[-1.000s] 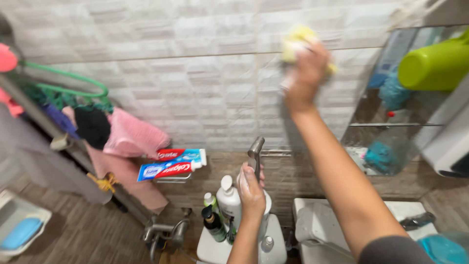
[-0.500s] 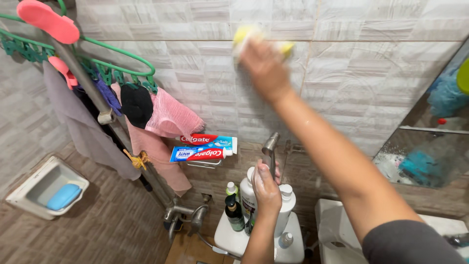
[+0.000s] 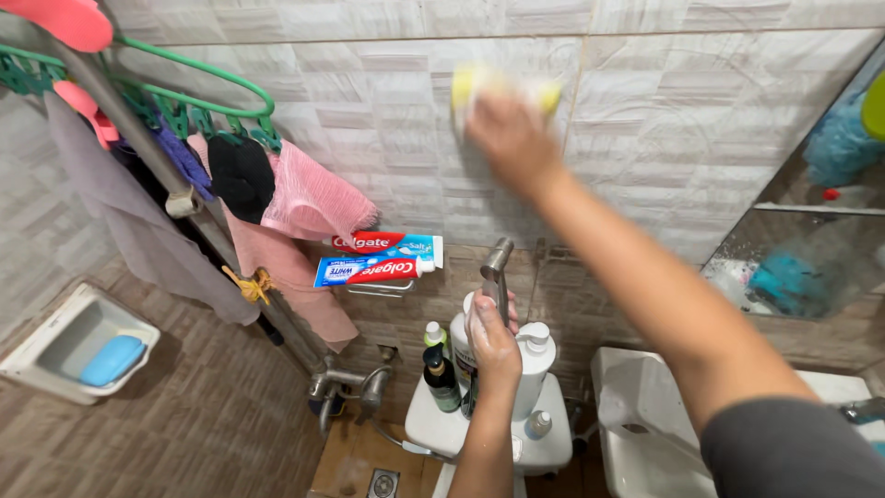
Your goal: The person cleans a plastic bathroom rack by rinsing it with a sprayer and wiping the rack and the wall with a sponge.
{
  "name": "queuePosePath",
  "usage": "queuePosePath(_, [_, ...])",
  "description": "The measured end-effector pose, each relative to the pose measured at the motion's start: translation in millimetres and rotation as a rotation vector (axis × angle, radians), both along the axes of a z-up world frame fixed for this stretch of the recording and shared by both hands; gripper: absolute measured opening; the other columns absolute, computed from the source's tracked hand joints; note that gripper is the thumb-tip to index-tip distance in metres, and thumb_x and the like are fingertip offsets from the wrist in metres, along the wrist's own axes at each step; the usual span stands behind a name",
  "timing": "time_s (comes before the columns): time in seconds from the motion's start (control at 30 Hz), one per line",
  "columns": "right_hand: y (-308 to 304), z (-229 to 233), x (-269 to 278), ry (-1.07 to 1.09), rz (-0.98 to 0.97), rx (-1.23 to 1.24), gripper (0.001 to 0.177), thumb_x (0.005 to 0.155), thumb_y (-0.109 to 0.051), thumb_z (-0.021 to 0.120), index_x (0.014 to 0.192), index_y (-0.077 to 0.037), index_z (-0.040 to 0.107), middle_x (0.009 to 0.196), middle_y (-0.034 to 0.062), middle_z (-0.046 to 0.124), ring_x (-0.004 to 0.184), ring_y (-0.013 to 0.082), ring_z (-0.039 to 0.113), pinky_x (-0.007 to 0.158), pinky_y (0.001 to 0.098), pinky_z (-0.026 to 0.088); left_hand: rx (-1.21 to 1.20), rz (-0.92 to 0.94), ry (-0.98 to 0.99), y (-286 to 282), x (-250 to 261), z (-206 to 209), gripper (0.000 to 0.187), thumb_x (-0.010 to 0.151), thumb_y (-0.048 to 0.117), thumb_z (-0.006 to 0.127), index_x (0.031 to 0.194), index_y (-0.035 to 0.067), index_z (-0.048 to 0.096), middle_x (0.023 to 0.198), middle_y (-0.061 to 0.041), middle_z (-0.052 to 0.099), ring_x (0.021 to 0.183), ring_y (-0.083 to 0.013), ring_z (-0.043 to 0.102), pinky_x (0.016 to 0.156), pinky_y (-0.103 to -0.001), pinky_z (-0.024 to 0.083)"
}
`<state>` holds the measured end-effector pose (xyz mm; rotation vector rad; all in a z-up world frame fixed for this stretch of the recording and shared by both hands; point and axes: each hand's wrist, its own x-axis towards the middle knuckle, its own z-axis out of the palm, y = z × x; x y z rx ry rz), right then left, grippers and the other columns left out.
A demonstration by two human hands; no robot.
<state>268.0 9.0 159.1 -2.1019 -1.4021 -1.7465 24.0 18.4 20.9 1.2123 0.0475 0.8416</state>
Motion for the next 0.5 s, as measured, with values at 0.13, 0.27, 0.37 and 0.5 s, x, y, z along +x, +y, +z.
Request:
queuePosePath(0.13, [-42, -121, -25, -0.015, 0.048, -0.347, 0.04, 0.087, -0.021, 0.06, 0.126, -0.021, 0.064, 0.13, 0.0046, 0.061, 0.116, 0.0272, 0.06, 0.088, 0.0463, 0.055, 0.01, 0.005, 0.073, -5, -6, -8, 0.053, 0.109, 0.046, 0.036, 0.099, 0.0, 0.06, 0.075, -0.002, 0.054, 0.062, -0.0098, 0.049, 0.056, -0.026, 0.042])
queuePosePath(0.27, [-60, -110, -14, -0.006, 0.003, -0.363, 0.03, 0.091, -0.019, 0.06, 0.12, -0.023, 0.066, 0.129, 0.0023, 0.062, 0.115, 0.0268, 0.06, 0.091, 0.0429, 0.055, 0.04, 0.006, 0.066, -4, -22, -12, 0.052, 0.11, 0.047, 0.038, 0.102, -0.001, 0.058, 0.077, -0.003, 0.054, 0.064, -0.0093, 0.048, 0.058, -0.025, 0.042])
queuePosePath(0.37, [-25, -59, 3, 0.12, -0.037, -0.025, 0.027, 0.096, -0.017, 0.06, 0.122, -0.023, 0.067, 0.133, 0.0026, 0.061, 0.114, 0.0255, 0.059, 0.094, 0.0438, 0.049, 0.079, 0.091, 0.051, -2, -25, -6, 0.057, 0.107, 0.052, 0.035, 0.103, 0.0, 0.058, 0.076, -0.002, 0.055, 0.063, -0.0084, 0.049, 0.057, -0.024, 0.042])
queuePosePath(0.5, [3, -112, -8, -0.101, -0.105, -0.097, 0.036, 0.093, -0.022, 0.057, 0.127, -0.025, 0.067, 0.139, 0.0031, 0.057, 0.123, 0.0214, 0.057, 0.104, 0.0464, 0.048, 0.094, 0.116, 0.025, 2, -32, -7, 0.063, 0.107, 0.058, 0.033, 0.104, 0.0, 0.058, 0.077, -0.001, 0.053, 0.066, -0.0088, 0.048, 0.058, -0.024, 0.041])
